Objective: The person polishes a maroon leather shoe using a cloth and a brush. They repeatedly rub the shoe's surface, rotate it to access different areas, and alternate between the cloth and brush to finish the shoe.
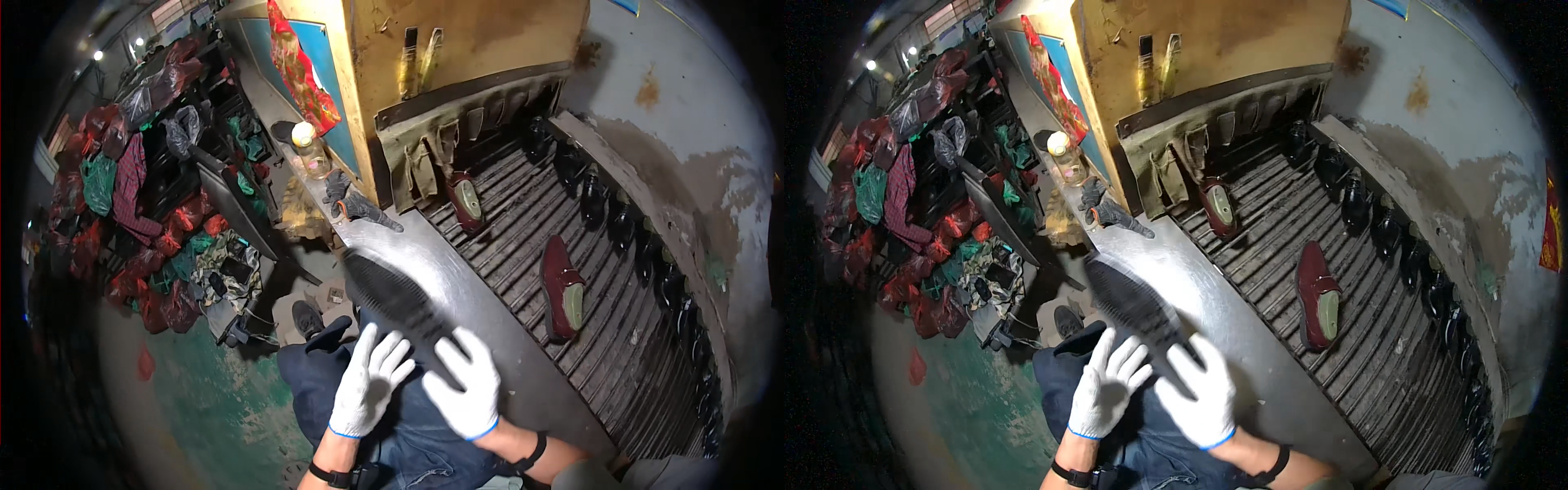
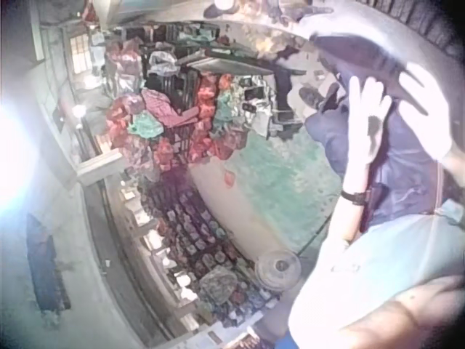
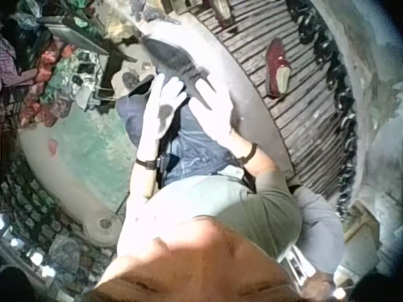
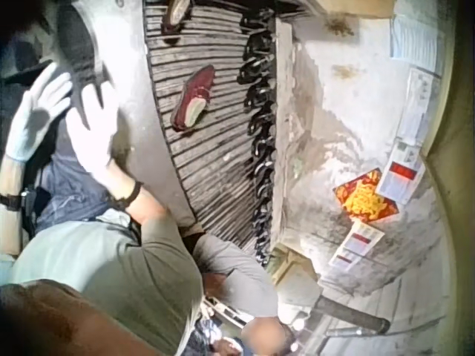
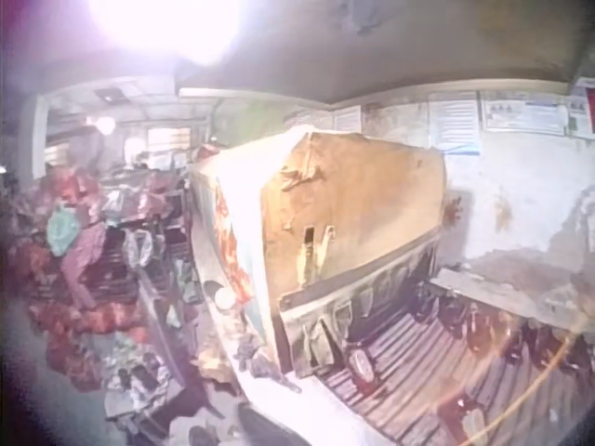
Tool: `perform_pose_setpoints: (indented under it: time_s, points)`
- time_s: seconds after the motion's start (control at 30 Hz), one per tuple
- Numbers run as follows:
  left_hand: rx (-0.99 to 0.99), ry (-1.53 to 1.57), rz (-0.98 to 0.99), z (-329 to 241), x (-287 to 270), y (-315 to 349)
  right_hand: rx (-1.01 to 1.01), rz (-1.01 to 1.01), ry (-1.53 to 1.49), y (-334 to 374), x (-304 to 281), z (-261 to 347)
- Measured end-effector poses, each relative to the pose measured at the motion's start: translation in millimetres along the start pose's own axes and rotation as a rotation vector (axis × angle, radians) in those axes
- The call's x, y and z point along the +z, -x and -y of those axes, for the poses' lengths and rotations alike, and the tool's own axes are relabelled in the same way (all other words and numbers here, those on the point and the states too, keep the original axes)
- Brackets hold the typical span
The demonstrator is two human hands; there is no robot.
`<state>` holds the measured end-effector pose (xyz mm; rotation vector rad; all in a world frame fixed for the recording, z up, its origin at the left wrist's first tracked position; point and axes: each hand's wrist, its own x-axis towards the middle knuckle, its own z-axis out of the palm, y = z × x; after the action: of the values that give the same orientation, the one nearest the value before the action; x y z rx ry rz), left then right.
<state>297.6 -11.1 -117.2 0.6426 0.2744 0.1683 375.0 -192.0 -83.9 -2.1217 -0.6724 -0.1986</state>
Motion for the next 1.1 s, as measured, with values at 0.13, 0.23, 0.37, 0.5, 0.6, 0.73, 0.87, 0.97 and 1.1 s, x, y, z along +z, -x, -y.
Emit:
perform_pose_setpoints:
  time_s: [0.13,0.23,0.37,0.5,0.6,0.73,0.87,0.97,1.1]
  points:
    - [-0.131,0.276,-0.060,-2,9,2,-0.138,0.290,-0.209,30,-15,23]
    - [-0.075,0.130,-0.116,-7,7,22,-0.108,0.130,-0.204,5,-4,-10]
    - [-0.165,0.273,-0.018,-7,-7,46,0.326,-0.045,-0.326,-40,34,-111]
    - [-0.079,0.517,-0.009,0,-26,54,0.386,-0.085,0.105,-113,62,-238]
    - [-0.033,0.389,-0.136,1,-21,56,0.412,-0.104,0.240,-167,68,-277]
    - [0.039,0.087,-0.178,5,-19,68,0.256,-0.087,0.290,-230,83,-315]
    - [0.044,0.145,-0.208,-4,-20,73,0.353,0.068,0.226,-270,110,-349]
    - [0.076,-0.066,-0.272,-31,-35,60,0.441,0.058,0.277,-276,110,-330]
    - [0.089,0.007,-0.166,-58,-55,27,0.893,0.031,-0.440,-271,79,-289]
